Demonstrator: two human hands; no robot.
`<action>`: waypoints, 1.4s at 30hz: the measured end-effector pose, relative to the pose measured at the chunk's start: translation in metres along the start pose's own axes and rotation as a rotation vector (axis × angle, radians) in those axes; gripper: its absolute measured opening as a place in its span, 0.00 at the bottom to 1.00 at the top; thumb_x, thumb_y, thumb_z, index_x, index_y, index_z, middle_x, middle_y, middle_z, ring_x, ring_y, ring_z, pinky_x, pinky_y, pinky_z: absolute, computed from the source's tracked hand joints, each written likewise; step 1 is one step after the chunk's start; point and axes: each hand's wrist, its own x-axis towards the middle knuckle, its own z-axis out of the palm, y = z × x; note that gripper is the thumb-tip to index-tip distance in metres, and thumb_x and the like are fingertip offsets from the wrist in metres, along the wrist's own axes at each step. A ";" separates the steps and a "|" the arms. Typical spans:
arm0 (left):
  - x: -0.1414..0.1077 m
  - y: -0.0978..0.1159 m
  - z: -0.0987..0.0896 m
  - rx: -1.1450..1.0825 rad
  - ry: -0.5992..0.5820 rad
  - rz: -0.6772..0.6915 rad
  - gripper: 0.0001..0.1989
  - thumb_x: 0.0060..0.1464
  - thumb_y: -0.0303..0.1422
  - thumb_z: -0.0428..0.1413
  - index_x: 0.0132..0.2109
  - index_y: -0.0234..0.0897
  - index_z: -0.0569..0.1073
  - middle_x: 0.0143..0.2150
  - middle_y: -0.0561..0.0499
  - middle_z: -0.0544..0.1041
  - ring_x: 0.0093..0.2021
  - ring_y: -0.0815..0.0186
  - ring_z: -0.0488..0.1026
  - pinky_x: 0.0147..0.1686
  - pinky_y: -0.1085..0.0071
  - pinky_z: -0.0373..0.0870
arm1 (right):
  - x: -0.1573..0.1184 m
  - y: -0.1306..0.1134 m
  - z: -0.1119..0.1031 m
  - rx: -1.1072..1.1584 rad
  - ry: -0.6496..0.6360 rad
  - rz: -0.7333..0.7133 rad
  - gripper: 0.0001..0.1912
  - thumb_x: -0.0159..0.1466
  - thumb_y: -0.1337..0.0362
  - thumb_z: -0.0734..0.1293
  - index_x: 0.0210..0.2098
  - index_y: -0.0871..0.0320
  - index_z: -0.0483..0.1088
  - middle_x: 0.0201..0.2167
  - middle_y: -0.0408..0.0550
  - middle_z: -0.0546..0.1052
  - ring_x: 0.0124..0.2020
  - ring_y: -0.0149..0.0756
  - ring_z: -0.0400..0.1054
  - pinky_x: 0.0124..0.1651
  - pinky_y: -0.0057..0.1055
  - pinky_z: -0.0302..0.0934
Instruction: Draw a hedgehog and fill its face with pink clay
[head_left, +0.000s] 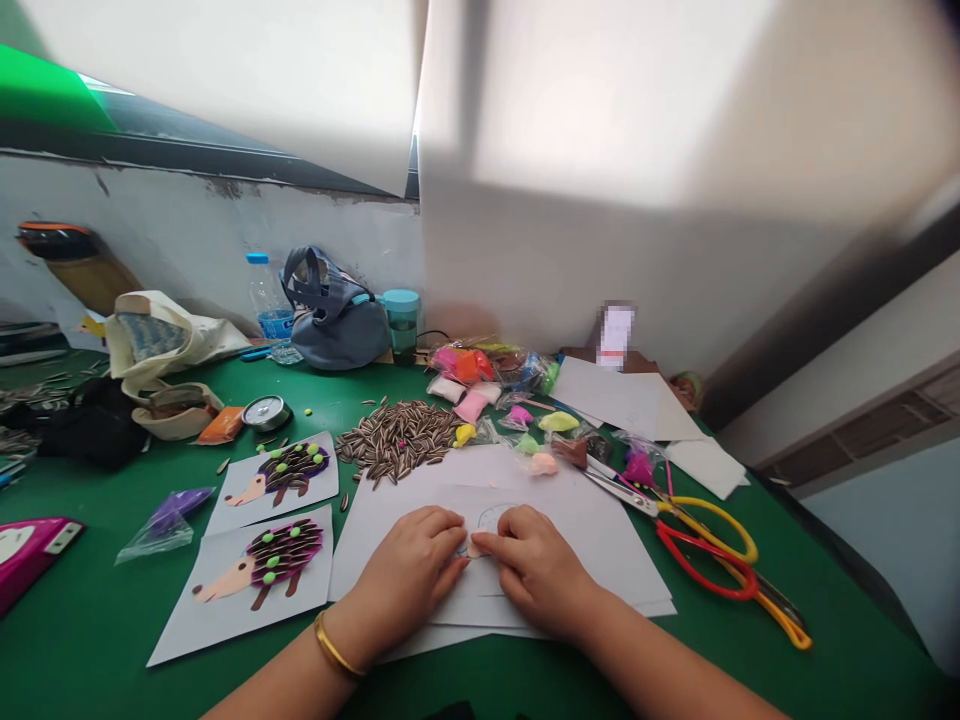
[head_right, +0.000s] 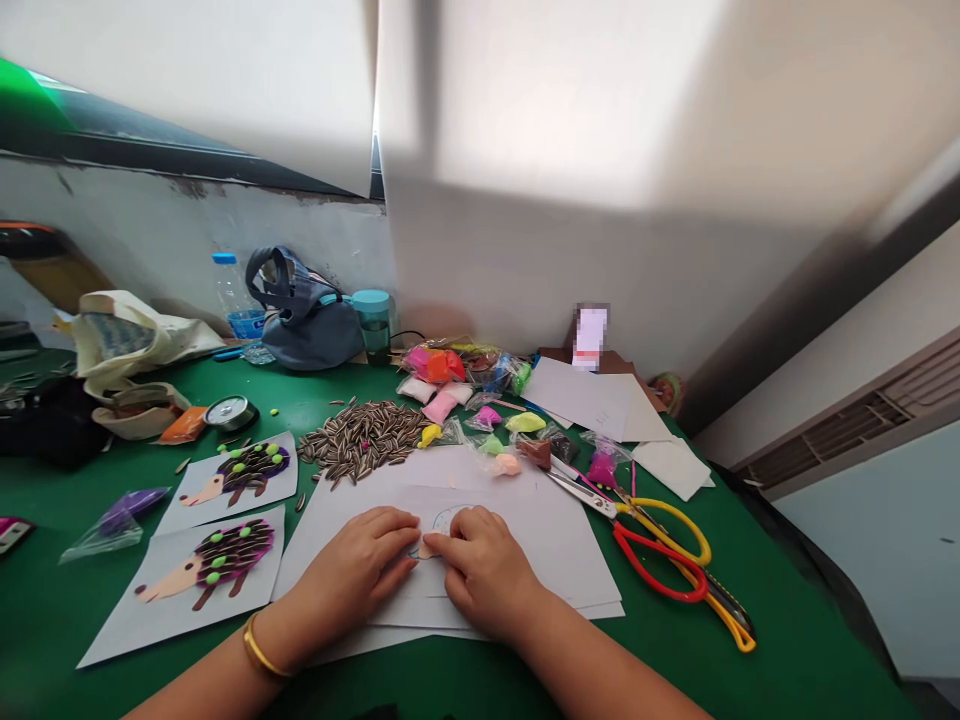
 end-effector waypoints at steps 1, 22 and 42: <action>0.000 0.000 0.000 -0.002 0.005 0.002 0.11 0.57 0.29 0.56 0.47 0.40 0.75 0.48 0.46 0.77 0.49 0.57 0.73 0.50 0.57 0.72 | 0.000 0.000 0.000 -0.007 -0.008 -0.001 0.25 0.57 0.75 0.63 0.52 0.50 0.73 0.38 0.48 0.68 0.39 0.40 0.61 0.43 0.37 0.55; 0.003 0.004 -0.004 -0.012 -0.042 -0.017 0.11 0.57 0.26 0.55 0.47 0.42 0.75 0.47 0.48 0.76 0.48 0.58 0.72 0.49 0.58 0.71 | -0.003 0.003 -0.006 -0.025 0.014 -0.012 0.25 0.54 0.76 0.63 0.47 0.49 0.76 0.34 0.47 0.68 0.37 0.39 0.60 0.41 0.37 0.53; 0.003 0.003 -0.003 -0.025 -0.061 -0.017 0.10 0.59 0.27 0.55 0.47 0.41 0.75 0.47 0.47 0.75 0.48 0.58 0.71 0.50 0.57 0.70 | -0.005 0.006 -0.004 -0.003 0.058 0.000 0.25 0.56 0.76 0.62 0.49 0.50 0.75 0.35 0.47 0.68 0.37 0.39 0.60 0.42 0.37 0.52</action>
